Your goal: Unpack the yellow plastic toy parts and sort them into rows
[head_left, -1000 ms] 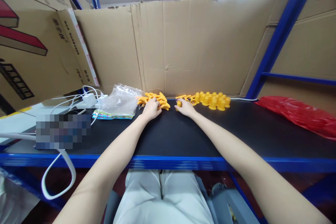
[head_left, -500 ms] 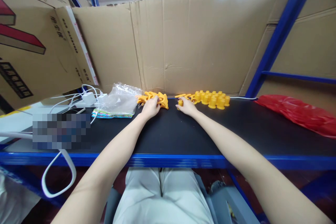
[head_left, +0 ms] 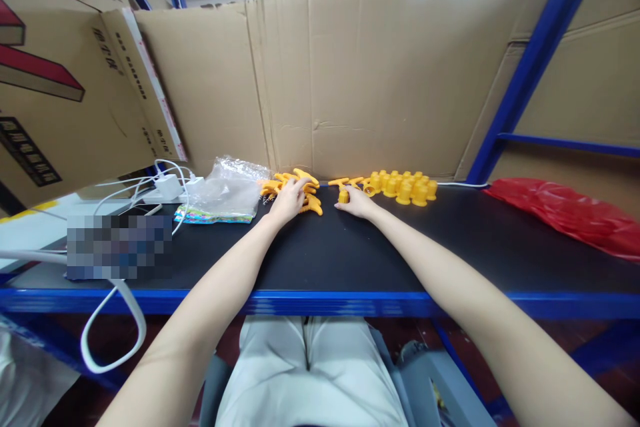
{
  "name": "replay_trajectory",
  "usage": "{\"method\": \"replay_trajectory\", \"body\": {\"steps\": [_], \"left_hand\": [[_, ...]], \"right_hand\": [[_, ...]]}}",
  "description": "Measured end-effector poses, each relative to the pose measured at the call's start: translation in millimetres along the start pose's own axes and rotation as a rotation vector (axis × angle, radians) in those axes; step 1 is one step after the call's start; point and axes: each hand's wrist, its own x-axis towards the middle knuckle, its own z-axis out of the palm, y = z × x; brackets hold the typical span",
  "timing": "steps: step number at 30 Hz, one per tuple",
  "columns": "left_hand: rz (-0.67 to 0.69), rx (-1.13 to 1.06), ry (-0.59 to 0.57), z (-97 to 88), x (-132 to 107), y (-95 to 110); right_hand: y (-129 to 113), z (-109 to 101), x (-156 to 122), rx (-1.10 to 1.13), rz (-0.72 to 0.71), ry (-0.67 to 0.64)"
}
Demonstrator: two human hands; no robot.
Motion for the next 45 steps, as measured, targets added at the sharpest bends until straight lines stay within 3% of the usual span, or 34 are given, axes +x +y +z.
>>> {"method": "replay_trajectory", "body": {"steps": [8,19,25,31,36,45], "left_hand": [[-0.055,0.000,0.057,2.2,2,-1],[-0.135,0.033,0.045,0.3,1,-4],[-0.108,0.148,0.025,-7.6,3,2],[-0.080,0.336,0.056,-7.3,4,10],[-0.131,0.253,-0.075,-3.3,3,8],[-0.171,0.252,-0.174,4.3,1,-11]], "right_hand": [[-3,-3,-3,-0.035,-0.008,-0.047],[-2,-3,-4,-0.158,-0.101,-0.035],[-8,-11,-10,-0.336,-0.231,-0.001],[-5,-15,-9,-0.331,-0.252,-0.023],[-1,-17,-6,-0.247,-0.221,-0.073],[3,-31,-8,-0.162,-0.156,-0.182]]}}
